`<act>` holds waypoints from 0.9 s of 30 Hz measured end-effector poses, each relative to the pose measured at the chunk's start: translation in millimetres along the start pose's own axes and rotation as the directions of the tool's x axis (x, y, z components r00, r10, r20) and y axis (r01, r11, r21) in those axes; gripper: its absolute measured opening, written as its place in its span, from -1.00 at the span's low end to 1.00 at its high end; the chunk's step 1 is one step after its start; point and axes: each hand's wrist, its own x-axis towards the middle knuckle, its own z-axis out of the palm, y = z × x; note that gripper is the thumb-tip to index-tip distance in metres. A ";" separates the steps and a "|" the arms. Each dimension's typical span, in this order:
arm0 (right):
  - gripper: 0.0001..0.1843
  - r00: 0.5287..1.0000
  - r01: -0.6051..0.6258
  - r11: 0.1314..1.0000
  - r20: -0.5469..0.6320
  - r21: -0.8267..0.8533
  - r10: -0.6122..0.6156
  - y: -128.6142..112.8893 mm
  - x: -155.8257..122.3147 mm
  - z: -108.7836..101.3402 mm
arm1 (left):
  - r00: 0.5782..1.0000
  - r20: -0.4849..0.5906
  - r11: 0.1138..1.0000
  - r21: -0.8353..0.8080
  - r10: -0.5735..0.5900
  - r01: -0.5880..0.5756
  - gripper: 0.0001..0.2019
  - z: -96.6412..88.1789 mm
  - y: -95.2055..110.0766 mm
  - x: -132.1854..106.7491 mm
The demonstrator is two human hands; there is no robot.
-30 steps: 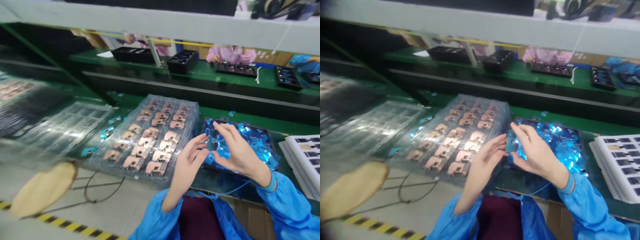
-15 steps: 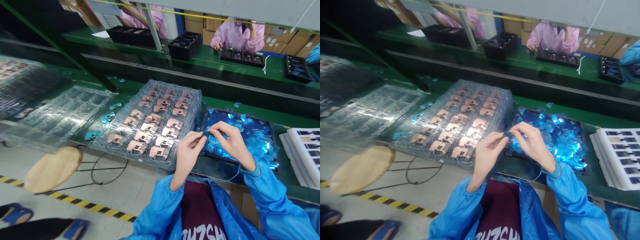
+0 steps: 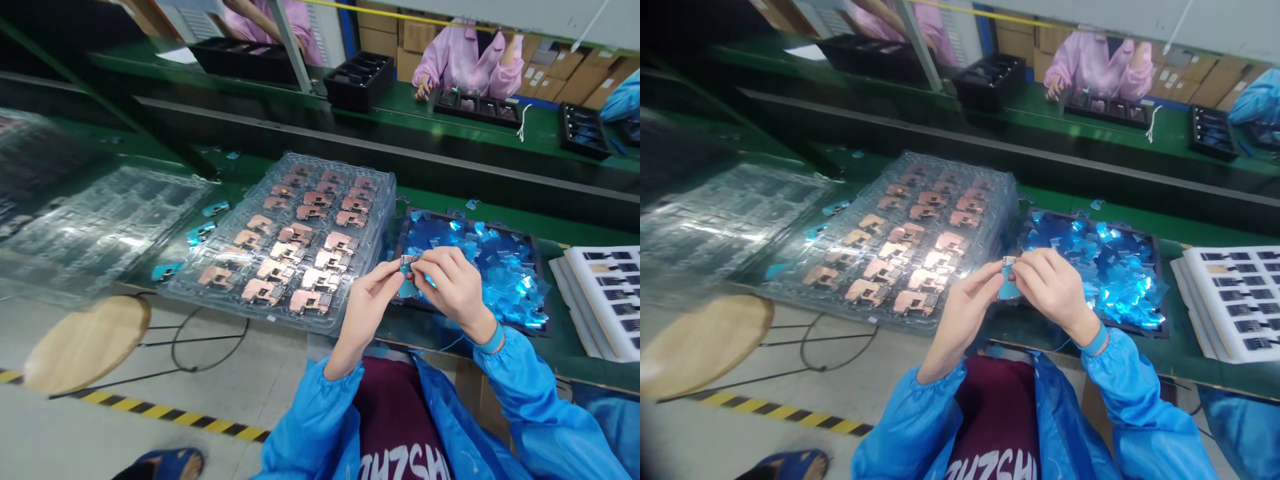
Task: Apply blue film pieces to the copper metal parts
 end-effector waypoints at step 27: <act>-0.81 0.706 -0.664 0.747 0.360 0.039 0.609 76.7 -60.8 -21.7 | 0.922 -0.203 0.897 0.372 0.329 -0.238 -0.70 -75.0 97.9 62.2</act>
